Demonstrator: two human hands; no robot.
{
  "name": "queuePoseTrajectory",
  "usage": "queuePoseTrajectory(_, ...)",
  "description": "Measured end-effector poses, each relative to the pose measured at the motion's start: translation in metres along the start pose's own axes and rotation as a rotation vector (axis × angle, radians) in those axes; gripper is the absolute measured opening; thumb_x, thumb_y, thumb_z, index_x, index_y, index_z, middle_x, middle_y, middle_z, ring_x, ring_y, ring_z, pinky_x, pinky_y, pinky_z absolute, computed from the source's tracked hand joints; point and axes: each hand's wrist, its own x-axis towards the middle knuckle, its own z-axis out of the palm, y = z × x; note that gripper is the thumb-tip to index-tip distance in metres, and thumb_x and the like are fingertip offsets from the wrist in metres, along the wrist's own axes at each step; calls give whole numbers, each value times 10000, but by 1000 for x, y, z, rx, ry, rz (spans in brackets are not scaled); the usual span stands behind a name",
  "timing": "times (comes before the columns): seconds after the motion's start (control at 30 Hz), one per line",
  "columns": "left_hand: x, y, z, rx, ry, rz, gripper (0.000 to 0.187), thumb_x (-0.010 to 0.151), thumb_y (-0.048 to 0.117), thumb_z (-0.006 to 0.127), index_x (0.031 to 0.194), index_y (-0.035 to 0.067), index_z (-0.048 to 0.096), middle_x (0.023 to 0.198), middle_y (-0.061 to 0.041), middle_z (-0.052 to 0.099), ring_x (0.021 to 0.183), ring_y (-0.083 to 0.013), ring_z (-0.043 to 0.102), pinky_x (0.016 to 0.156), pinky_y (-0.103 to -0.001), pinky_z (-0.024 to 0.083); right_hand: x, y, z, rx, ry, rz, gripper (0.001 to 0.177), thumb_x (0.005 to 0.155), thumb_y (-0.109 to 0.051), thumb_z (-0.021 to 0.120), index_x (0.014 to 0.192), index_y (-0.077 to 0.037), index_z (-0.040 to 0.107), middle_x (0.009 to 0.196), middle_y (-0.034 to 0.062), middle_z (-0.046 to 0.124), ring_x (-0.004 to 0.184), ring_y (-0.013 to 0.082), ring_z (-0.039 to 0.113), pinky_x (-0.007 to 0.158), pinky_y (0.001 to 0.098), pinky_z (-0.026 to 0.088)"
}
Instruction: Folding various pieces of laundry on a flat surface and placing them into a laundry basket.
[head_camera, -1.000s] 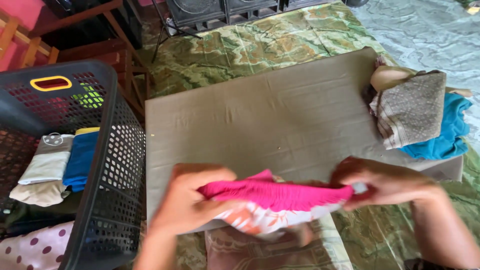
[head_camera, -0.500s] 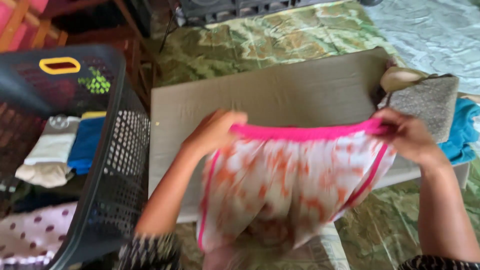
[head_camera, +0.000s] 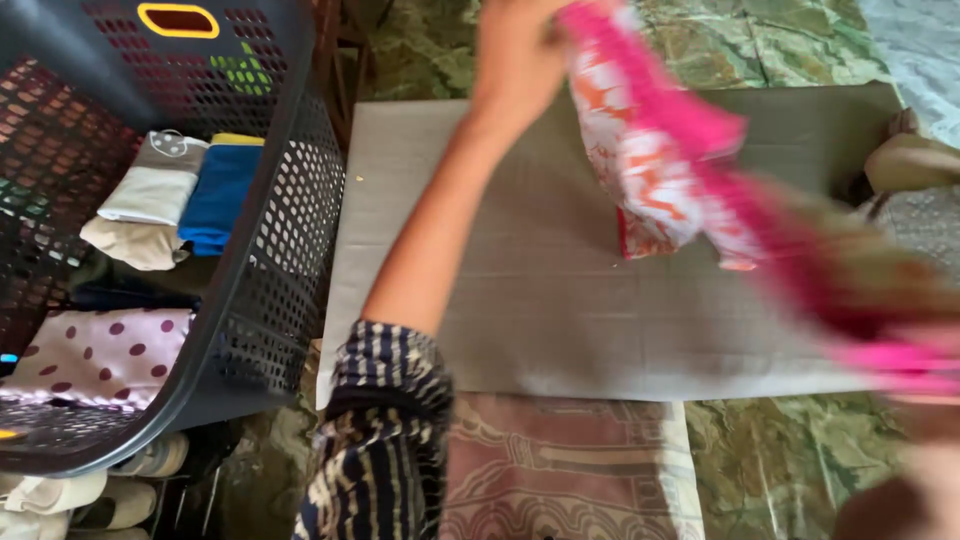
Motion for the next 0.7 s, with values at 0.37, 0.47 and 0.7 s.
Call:
queuePoseTrajectory(0.37, -339, -177, -84, 386, -568, -781, 485, 828, 170, 782, 1298, 169, 666, 1242, -39, 713, 1162, -253, 641, 1038, -360, 456, -53, -36, 372, -351, -784, -575, 180, 955, -185, 703, 1126, -130, 711, 998, 92, 744, 869, 294, 700, 774, 393, 542)
queuePoseTrajectory(0.47, -408, -147, -79, 369, -444, -805, 434, 855, 329, 758, 1188, 58, 695, 1005, -119, 748, 937, -291, 702, 907, -416, 515, -33, 14, 351, -428, -675, -527, 194, 968, -207, 654, 1107, -116, 755, 1154, 75, 777, 1051, 234, 744, 930, 372, 534)
queuePoseTrajectory(0.7, -382, -10, -45, 337, -350, -836, 465, 798, 366, 785, 1122, 42, 710, 968, -208, 717, 911, -413, 714, 803, -485, 586, 40, 100, 259, -740, 254, -356, 193, 888, -243, 739, 1078, -214, 736, 1109, 24, 728, 986, 268, 694, 860, 377, 551)
